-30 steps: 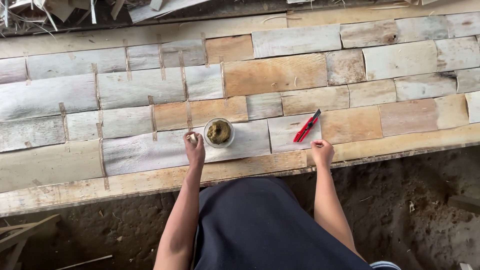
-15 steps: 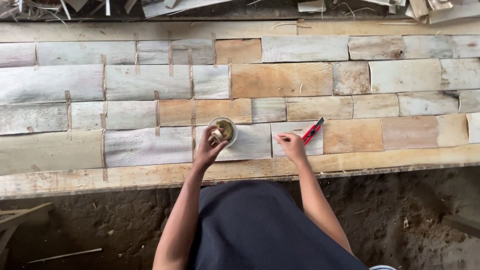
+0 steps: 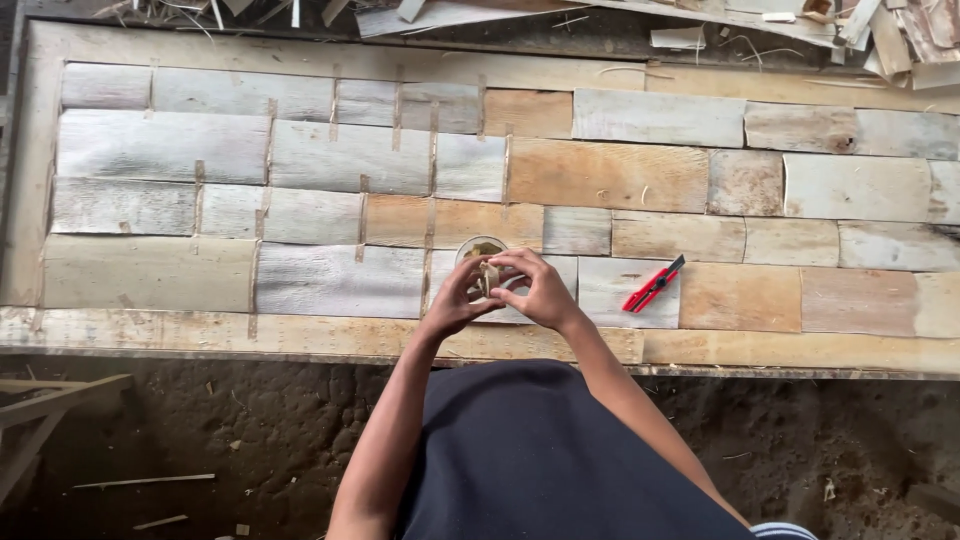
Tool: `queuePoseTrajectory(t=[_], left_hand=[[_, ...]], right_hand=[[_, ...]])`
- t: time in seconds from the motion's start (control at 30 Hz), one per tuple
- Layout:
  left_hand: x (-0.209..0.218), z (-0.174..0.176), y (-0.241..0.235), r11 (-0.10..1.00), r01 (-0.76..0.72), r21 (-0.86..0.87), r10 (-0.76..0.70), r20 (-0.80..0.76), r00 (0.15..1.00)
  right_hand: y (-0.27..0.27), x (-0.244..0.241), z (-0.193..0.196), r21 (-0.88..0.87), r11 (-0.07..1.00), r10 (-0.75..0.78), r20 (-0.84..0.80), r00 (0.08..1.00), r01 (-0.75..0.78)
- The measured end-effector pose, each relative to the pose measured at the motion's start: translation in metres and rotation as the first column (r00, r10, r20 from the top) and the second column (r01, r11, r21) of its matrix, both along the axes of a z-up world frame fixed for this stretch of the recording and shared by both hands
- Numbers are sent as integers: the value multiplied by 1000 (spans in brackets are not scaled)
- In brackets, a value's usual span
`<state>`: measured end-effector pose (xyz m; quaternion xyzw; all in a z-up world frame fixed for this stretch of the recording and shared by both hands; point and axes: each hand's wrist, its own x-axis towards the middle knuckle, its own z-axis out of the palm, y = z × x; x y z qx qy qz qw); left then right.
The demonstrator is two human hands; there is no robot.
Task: Applying thin adhesive tape strips to the seams of wood panels to join them together on a workbench.
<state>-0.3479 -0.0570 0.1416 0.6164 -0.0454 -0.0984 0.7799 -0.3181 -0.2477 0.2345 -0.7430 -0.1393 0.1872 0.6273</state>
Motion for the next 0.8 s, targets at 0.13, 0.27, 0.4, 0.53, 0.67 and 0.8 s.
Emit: queuePoseTrajectory(t=[0.13,0.27,0.4,0.53,0.67,0.8], left_hand=[[-3,-3,11,996,65,63,-65,-4,998],[5,-33,25,973,83,214,-87,12,996],[3,1,36,945,110,308,-125,27,992],[7,6,42,927,151,344,-174,38,984],[8,21,48,901,185,392,-223,54,973],[15,6,55,902,201,382,-245,68,967]], right_hand=[[11,-6,-5,-92,994,-45,102,994,54],[23,-14,-1,-224,970,-56,193,980,100],[32,-22,2,-249,960,-80,206,975,132],[38,-27,-4,-315,934,-93,245,965,170],[42,-35,-16,-305,928,-137,256,957,214],[50,-38,-15,-310,917,-163,278,947,250]])
